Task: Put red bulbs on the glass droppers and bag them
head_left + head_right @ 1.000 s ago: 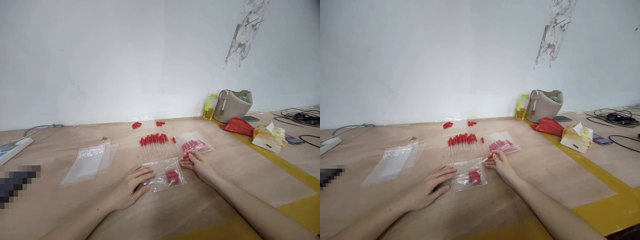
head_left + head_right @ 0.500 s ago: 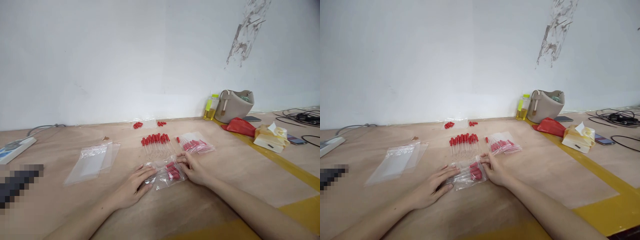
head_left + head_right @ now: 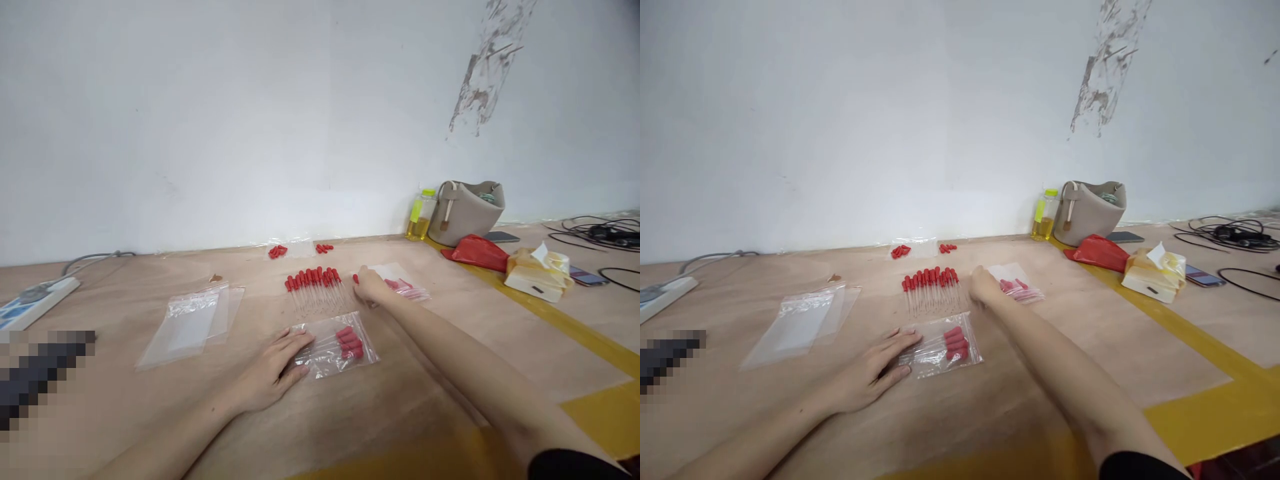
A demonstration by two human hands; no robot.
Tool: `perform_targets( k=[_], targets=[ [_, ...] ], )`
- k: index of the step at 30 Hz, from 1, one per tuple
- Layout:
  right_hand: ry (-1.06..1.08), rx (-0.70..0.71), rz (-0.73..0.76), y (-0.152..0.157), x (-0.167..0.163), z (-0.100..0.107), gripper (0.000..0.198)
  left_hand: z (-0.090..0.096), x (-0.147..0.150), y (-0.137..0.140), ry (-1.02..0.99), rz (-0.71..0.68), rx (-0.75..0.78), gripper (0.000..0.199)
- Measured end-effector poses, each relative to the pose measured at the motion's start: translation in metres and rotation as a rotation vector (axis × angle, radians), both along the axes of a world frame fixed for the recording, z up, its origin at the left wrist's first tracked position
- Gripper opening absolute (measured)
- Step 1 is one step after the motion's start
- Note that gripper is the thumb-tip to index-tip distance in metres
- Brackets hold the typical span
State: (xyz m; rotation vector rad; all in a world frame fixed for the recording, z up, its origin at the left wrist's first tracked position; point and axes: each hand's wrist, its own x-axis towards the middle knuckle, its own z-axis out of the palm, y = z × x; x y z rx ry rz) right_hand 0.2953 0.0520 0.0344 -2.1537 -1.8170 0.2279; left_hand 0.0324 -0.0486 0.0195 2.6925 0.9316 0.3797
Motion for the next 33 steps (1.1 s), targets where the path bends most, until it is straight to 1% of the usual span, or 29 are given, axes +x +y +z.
perform_targets(
  k=[2, 4, 5, 7, 9, 10, 12, 14, 17, 21, 24, 26, 28, 30, 33],
  targets=[
    [-0.008, -0.024, -0.033, 0.007, -0.011, -0.002, 0.037, 0.000, 0.000, 0.000, 0.006, -0.020, -0.006, 0.041],
    [-0.009, -0.016, -0.036, 0.007, -0.015, -0.002, 0.044, 0.001, 0.000, 0.001, 0.009, -0.039, -0.012, 0.040],
    [-0.013, -0.004, -0.027, 0.005, -0.013, -0.001, 0.048, 0.001, 0.001, 0.001, 0.008, -0.040, -0.013, 0.040],
    [0.017, 0.067, 0.005, -0.004, -0.003, 0.001, 0.055, 0.001, 0.001, 0.002, 0.005, -0.042, -0.013, 0.040],
    [0.161, 0.174, 0.034, -0.017, 0.011, 0.001, 0.055, 0.002, 0.001, 0.002, 0.007, -0.042, -0.013, 0.039],
    [0.291, 0.221, 0.052, -0.025, 0.017, -0.001, 0.053, 0.002, 0.000, 0.001, 0.010, -0.042, -0.013, 0.039],
    [0.582, 0.245, 0.044, -0.040, 0.027, -0.009, 0.050, 0.002, 0.000, 0.001, 0.012, -0.042, -0.014, 0.040],
    [0.803, 0.297, 0.058, -0.052, 0.030, -0.020, 0.047, 0.002, 0.000, 0.001, 0.004, -0.045, -0.014, 0.040],
    [0.993, 0.403, 0.063, -0.062, 0.028, -0.035, 0.045, 0.001, 0.000, 0.001, -0.012, -0.049, -0.014, 0.040],
    [1.159, 0.458, 0.019, -0.064, 0.020, -0.044, 0.042, 0.001, -0.001, 0.001, -0.013, -0.056, -0.012, 0.040],
    [1.326, 0.408, -0.016, -0.070, 0.012, -0.047, 0.036, 0.002, 0.000, 0.001, -0.006, -0.057, -0.005, 0.040],
    [1.430, 0.320, -0.001, -0.077, 0.006, -0.047, 0.031, 0.002, 0.000, 0.001, 0.001, -0.052, -0.007, 0.040],
    [1.473, 0.204, 0.065, -0.083, 0.005, -0.045, 0.028, 0.002, 0.000, 0.000, 0.002, -0.048, -0.009, 0.040],
    [1.424, 0.063, 0.181, -0.088, 0.008, -0.042, 0.029, 0.002, 0.000, 0.000, -0.007, -0.048, -0.006, 0.040],
    [1.248, -0.101, 0.361, -0.089, 0.020, -0.036, 0.032, 0.000, 0.000, 0.000, -0.020, -0.050, -0.001, 0.040]
  ],
)
